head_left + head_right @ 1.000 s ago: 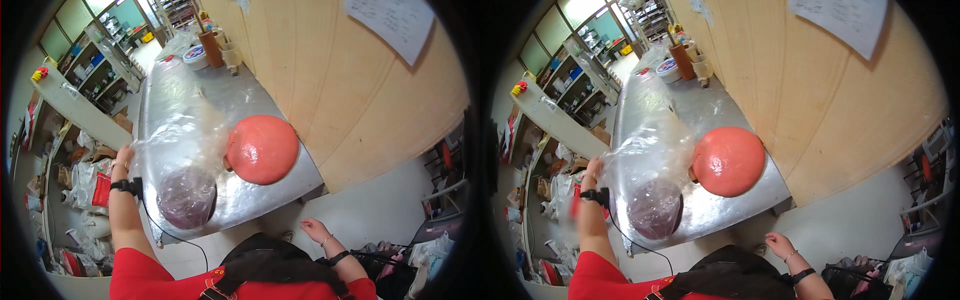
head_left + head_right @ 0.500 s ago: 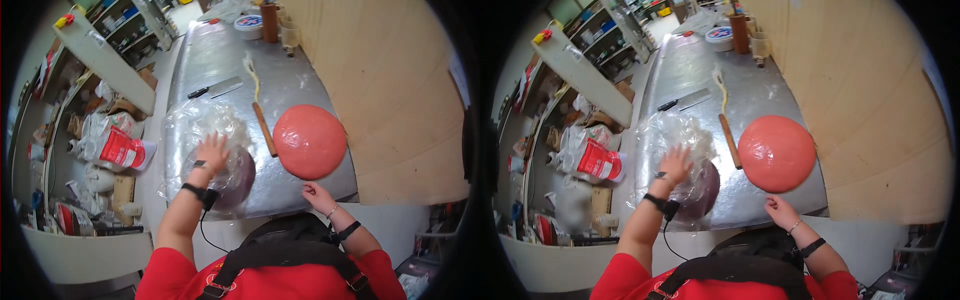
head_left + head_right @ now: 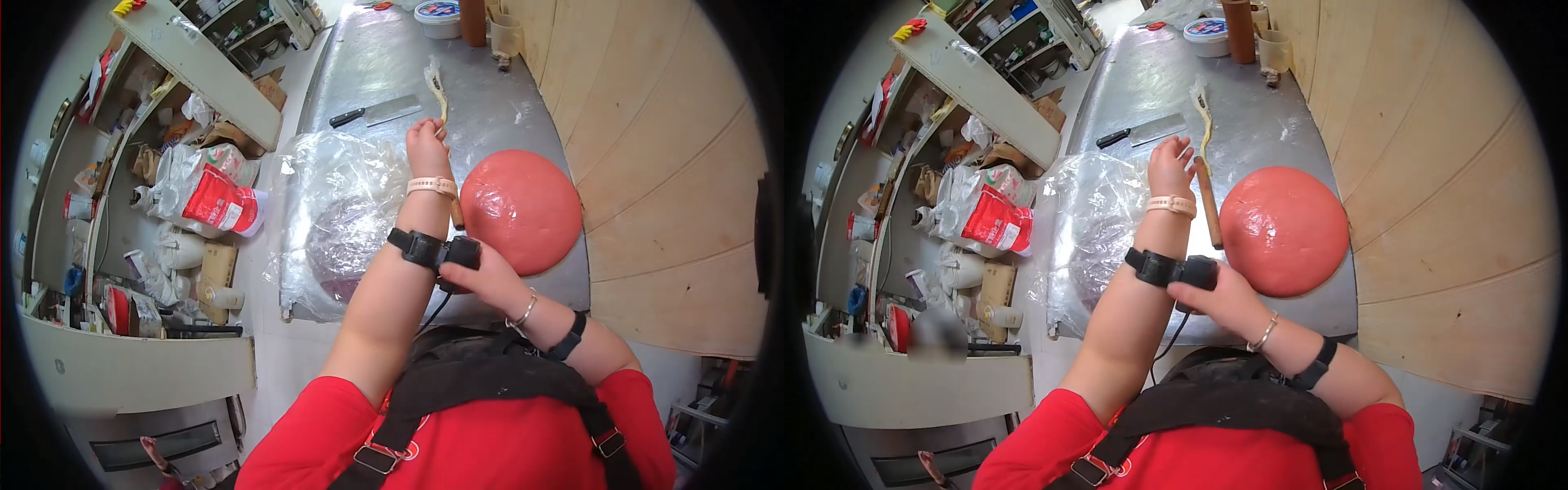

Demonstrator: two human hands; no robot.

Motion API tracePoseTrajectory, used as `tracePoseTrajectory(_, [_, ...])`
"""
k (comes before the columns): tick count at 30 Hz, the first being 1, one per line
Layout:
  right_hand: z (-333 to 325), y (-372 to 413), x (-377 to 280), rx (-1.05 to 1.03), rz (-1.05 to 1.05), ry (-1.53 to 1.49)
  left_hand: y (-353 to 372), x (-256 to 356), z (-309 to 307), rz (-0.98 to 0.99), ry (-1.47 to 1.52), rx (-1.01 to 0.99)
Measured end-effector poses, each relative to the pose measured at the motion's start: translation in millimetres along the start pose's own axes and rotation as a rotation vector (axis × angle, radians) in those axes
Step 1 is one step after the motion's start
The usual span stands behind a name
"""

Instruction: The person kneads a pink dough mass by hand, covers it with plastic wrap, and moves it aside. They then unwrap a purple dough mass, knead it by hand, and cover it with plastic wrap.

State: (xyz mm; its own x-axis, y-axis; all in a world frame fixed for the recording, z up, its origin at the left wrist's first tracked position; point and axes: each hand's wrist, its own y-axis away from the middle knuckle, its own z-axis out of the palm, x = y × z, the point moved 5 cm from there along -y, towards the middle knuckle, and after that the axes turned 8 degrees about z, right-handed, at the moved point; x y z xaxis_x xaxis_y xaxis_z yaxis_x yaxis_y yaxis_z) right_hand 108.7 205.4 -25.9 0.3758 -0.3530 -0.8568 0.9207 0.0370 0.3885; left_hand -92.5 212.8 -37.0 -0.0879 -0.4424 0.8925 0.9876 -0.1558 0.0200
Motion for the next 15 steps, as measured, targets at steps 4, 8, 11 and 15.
tracePoseTrajectory(4, [-15.9, -3.5, 6.7, 0.045, 0.079, -0.139, 1.9, -22.3, 19.0, 0.301, -0.297, -0.121])
tracePoseTrajectory(8, [-20.7, 11.0, 0.9, 0.025, 0.134, -0.142, 17.9, -8.9, 25.5, 0.468, -0.552, -0.219])
tracePoseTrajectory(11, [-24.6, 14.1, -1.4, 0.070, 0.102, -0.121, 30.4, -5.7, 30.3, 0.642, -1.047, -0.329])
tracePoseTrajectory(15, [-18.7, 18.1, -6.5, 0.072, 0.190, -0.073, 43.4, -27.5, 25.9, 0.805, -1.643, -0.563])
